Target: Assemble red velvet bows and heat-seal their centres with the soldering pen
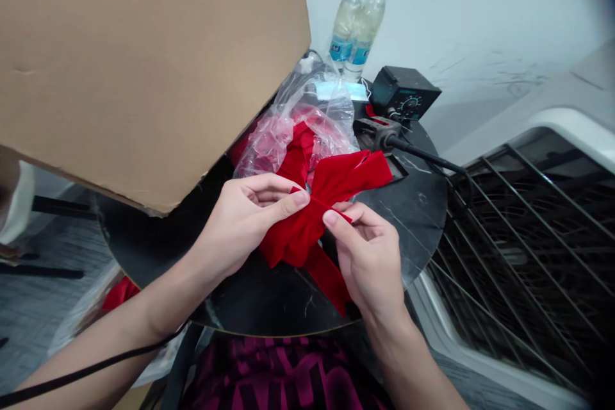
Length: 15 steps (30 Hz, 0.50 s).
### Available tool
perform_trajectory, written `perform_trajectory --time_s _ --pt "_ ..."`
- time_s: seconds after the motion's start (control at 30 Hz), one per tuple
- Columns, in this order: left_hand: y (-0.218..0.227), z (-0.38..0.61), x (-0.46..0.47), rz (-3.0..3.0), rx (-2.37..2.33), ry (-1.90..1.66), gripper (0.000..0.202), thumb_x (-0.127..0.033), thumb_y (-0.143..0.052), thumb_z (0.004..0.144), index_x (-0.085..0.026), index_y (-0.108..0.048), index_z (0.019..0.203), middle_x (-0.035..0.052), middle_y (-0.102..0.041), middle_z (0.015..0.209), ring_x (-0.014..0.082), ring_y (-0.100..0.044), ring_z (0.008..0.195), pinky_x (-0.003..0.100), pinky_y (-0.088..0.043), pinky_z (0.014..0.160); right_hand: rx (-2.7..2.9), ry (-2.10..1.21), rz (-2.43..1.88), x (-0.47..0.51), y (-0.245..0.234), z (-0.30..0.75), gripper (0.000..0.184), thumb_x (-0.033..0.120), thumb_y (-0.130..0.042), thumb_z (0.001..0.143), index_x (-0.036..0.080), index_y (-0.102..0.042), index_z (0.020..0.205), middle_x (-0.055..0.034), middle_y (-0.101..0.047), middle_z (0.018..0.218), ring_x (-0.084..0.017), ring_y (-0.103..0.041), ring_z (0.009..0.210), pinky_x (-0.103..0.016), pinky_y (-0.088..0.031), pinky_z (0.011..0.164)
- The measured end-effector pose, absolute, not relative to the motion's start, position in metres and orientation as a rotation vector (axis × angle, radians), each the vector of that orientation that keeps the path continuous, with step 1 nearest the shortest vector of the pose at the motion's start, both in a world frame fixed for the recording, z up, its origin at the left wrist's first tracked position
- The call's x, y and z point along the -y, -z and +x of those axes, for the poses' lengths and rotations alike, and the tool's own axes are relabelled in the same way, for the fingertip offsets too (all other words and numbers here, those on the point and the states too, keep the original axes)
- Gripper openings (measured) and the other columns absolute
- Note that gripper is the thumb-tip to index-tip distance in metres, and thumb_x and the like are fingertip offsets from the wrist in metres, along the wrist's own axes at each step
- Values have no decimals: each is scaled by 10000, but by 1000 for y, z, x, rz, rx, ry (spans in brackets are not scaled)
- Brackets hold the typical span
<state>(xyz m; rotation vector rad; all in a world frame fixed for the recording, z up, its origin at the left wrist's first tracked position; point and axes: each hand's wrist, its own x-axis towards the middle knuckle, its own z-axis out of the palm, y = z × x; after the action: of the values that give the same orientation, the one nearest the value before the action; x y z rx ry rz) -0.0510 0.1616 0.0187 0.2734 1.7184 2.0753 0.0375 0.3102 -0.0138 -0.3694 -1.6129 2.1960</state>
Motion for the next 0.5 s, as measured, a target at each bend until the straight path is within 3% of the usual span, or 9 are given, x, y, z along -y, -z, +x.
perform_trajectory --time_s 0.17,0.33,0.5 --pt "-23 -55 -160 155 -1441 -2015 266 -119 -969 603 -149 -803 809 22 -790 782 99 -716 704 141 -558 689 1503 -2293 -412 -309 7 39 258 257 -856 768 214 -627 655 -8 -676 824 -128 -591 706 -275 -518 709" --pt "-20 -58 -158 128 -1212 -1955 324 -166 -945 688 -193 -683 876 -39 -697 619 50 -594 527 124 -480 569 1554 -2386 -418 -313 3 38 324 317 -853 722 219 -561 622 5 -616 733 -130 -543 627 -283 -498 628" --pt "-14 -58 -161 171 -1197 -1907 402 -162 -957 654 -185 -573 771 -51 -650 609 56 -551 512 122 -403 504 1590 -2417 -412 -314 1 38 354 319 -853 718 220 -527 622 24 -569 665 -111 -481 550 -261 -447 547"
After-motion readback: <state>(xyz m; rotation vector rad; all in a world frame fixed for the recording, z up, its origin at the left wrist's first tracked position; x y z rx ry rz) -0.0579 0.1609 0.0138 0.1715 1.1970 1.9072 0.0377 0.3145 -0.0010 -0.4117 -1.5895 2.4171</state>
